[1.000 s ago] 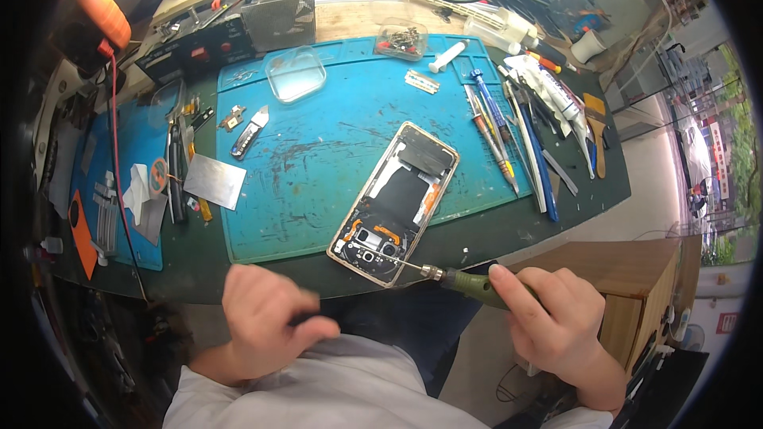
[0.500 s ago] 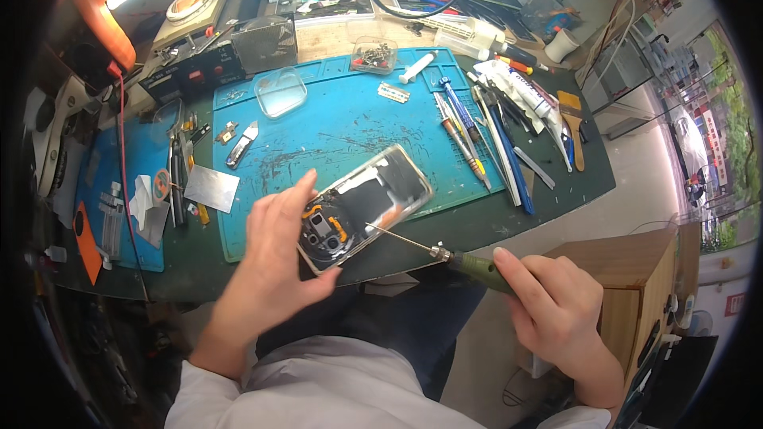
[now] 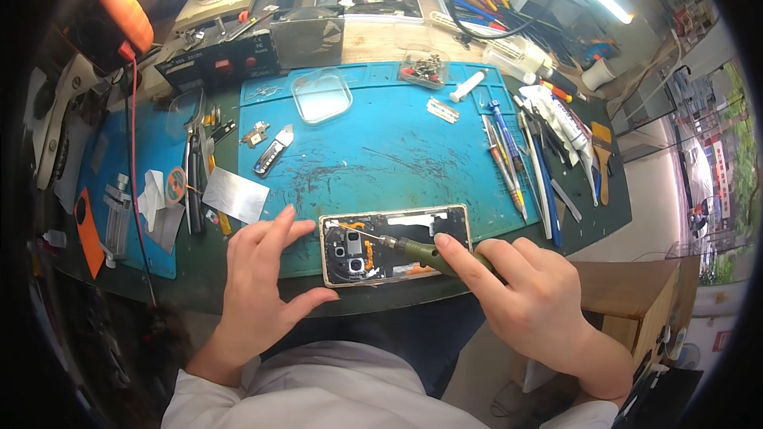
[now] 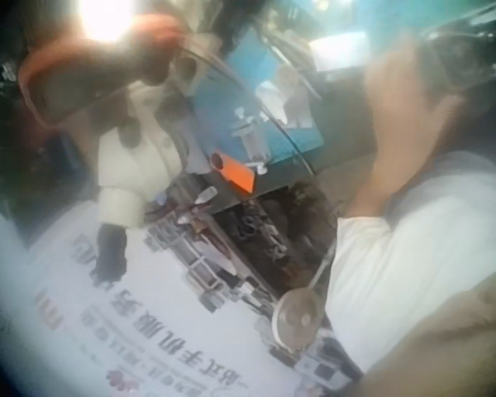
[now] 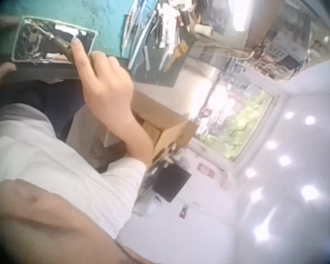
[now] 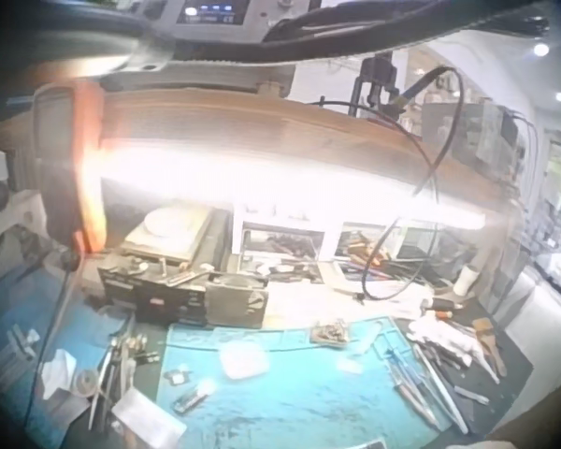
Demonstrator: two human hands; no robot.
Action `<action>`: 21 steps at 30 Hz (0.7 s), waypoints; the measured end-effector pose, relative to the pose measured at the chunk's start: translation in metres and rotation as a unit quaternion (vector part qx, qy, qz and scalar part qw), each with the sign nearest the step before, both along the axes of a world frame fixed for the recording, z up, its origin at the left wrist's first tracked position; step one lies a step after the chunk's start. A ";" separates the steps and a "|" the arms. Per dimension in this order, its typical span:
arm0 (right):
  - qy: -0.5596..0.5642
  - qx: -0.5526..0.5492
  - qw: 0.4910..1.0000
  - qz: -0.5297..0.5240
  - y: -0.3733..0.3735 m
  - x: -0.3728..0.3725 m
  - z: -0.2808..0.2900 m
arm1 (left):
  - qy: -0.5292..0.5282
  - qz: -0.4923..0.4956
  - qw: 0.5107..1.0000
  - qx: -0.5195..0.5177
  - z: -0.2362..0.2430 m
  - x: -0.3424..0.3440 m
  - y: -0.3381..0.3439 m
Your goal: The person disassembles a smartphone, removes the back cover, and uses a screwdriver to remove screws from the internal frame. They then use tweezers to handle small components and reassemble the device, testing the screen afterward.
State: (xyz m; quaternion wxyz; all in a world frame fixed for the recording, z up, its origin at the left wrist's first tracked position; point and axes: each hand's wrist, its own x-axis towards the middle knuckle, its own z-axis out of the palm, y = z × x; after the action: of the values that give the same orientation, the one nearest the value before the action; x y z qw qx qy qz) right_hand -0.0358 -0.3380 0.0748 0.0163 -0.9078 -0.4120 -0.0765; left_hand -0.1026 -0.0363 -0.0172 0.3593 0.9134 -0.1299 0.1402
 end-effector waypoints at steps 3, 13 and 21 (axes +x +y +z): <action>0.006 -0.019 1.000 0.003 0.006 0.006 0.001 | 0.013 -0.008 1.000 0.003 -0.004 0.001 0.001; 0.047 -0.027 0.999 -0.005 0.014 0.004 0.006 | 0.024 -0.012 1.000 -0.004 -0.003 0.003 0.003; 0.016 -0.030 0.999 -0.002 0.012 0.002 -0.002 | 0.024 -0.012 1.000 -0.007 -0.003 0.002 0.003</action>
State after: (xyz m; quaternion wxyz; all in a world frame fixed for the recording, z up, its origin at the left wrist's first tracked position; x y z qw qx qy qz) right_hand -0.0338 -0.3258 0.0732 -0.0049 -0.9097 -0.4122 -0.0496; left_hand -0.1002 -0.0333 -0.0206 0.3705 0.9123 -0.1313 0.1151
